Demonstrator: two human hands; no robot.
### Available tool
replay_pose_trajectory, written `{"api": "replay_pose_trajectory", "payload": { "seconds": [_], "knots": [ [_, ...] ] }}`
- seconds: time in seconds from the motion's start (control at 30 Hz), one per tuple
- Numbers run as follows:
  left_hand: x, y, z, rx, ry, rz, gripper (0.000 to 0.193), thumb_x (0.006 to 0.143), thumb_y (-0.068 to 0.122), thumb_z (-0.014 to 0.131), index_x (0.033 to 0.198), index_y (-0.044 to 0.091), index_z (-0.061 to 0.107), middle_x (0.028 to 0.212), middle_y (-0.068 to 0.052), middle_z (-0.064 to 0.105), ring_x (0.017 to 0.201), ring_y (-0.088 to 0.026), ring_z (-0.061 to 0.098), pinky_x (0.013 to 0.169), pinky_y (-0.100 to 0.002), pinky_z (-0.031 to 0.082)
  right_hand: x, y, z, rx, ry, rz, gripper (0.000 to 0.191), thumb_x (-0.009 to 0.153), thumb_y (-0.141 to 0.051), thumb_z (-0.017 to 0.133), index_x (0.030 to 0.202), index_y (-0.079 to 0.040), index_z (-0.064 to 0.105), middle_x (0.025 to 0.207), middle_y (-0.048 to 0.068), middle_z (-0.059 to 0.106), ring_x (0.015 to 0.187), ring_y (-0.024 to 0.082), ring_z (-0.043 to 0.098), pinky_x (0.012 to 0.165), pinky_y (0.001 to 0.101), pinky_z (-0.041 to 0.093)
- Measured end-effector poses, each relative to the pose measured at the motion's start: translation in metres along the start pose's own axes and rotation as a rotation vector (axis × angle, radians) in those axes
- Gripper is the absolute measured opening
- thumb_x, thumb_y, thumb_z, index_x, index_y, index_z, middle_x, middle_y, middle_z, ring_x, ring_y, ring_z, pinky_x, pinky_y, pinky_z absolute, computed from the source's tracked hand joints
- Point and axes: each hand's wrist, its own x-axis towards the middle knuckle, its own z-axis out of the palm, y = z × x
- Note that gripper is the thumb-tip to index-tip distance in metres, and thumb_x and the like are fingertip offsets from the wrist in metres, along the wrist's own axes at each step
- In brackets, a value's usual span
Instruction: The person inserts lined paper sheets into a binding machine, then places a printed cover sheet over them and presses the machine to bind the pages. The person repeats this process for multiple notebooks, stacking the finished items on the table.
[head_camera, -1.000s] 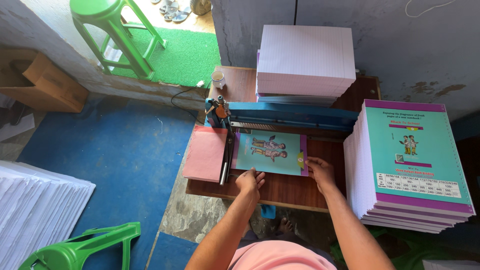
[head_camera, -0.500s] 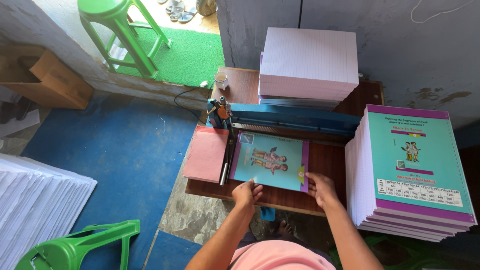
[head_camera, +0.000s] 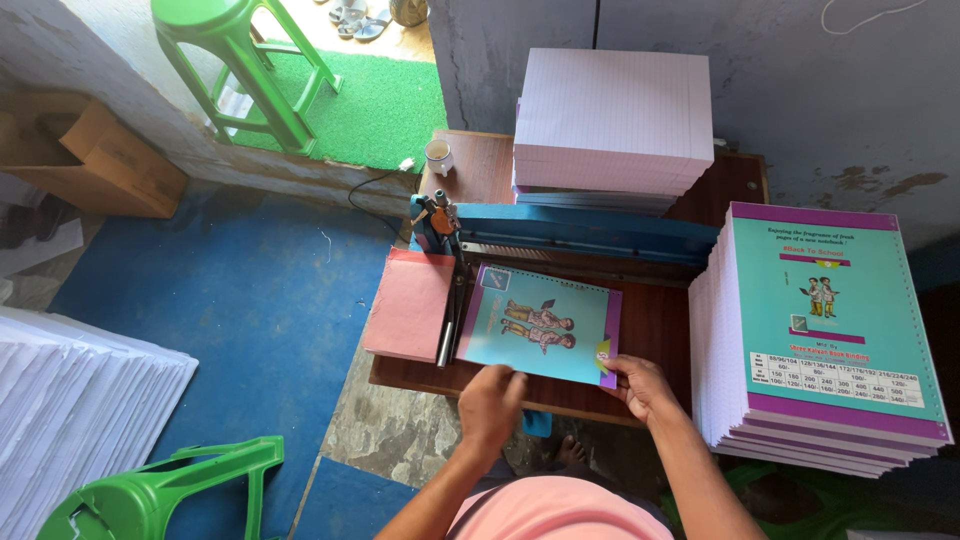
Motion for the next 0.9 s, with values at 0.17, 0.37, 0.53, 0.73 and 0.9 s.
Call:
{"api": "replay_pose_trajectory", "payload": {
  "seconds": [0.17, 0.37, 0.53, 0.73, 0.9],
  "knots": [
    [0.01, 0.008, 0.004, 0.448, 0.138, 0.788, 0.05, 0.086, 0.02, 0.068, 0.132, 0.003, 0.061, 0.128, -0.019, 0.064, 0.124, -0.037, 0.057, 0.104, -0.055, 0.042, -0.001, -0.004, 0.002, -0.008, 0.034, -0.027, 0.021, 0.086, -0.009, 0.072, 0.104, 0.001, 0.07, 0.097, 0.012, 0.075, 0.086, 0.019, 0.072, 0.075, 0.0347, 0.063],
    [0.043, -0.006, 0.026, 0.52, 0.114, 0.852, 0.041, 0.091, 0.009, 0.064, 0.131, 0.005, 0.063, 0.132, -0.012, 0.067, 0.126, -0.031, 0.061, 0.104, -0.05, 0.047, -0.016, -0.017, 0.007, 0.03, 0.042, -0.052, 0.02, 0.086, -0.01, 0.071, 0.103, 0.001, 0.07, 0.097, 0.011, 0.074, 0.087, 0.019, 0.072, 0.077, 0.0329, 0.063],
    [0.064, 0.0, 0.021, 0.388, 0.28, 0.943, 0.027, 0.095, 0.012, 0.068, 0.122, 0.01, 0.068, 0.12, -0.01, 0.074, 0.112, -0.026, 0.07, 0.097, -0.046, 0.054, -0.054, -0.042, 0.03, 0.103, 0.032, -0.089, 0.021, 0.087, -0.015, 0.075, 0.105, -0.004, 0.071, 0.098, 0.009, 0.073, 0.086, 0.018, 0.071, 0.076, 0.0324, 0.063],
    [0.077, 0.042, -0.022, 0.271, 0.28, 0.851, 0.025, 0.093, 0.002, 0.063, 0.116, 0.009, 0.071, 0.112, -0.008, 0.076, 0.103, -0.025, 0.074, 0.09, -0.041, 0.059, -0.093, -0.079, 0.06, 0.176, -0.009, -0.275, 0.041, 0.099, -0.04, 0.062, 0.116, -0.003, 0.065, 0.101, 0.014, 0.072, 0.09, 0.023, 0.073, 0.084, 0.0419, 0.063],
    [0.075, 0.074, -0.069, 0.002, 0.329, 0.796, 0.029, 0.092, -0.001, 0.061, 0.118, 0.005, 0.071, 0.105, -0.013, 0.075, 0.095, -0.027, 0.072, 0.077, -0.039, 0.058, -0.083, -0.095, 0.073, -0.061, -0.068, -0.372, 0.052, 0.097, -0.031, 0.062, 0.137, 0.002, 0.055, 0.127, 0.018, 0.066, 0.114, 0.026, 0.068, 0.1, 0.0412, 0.057]
  ]
}}
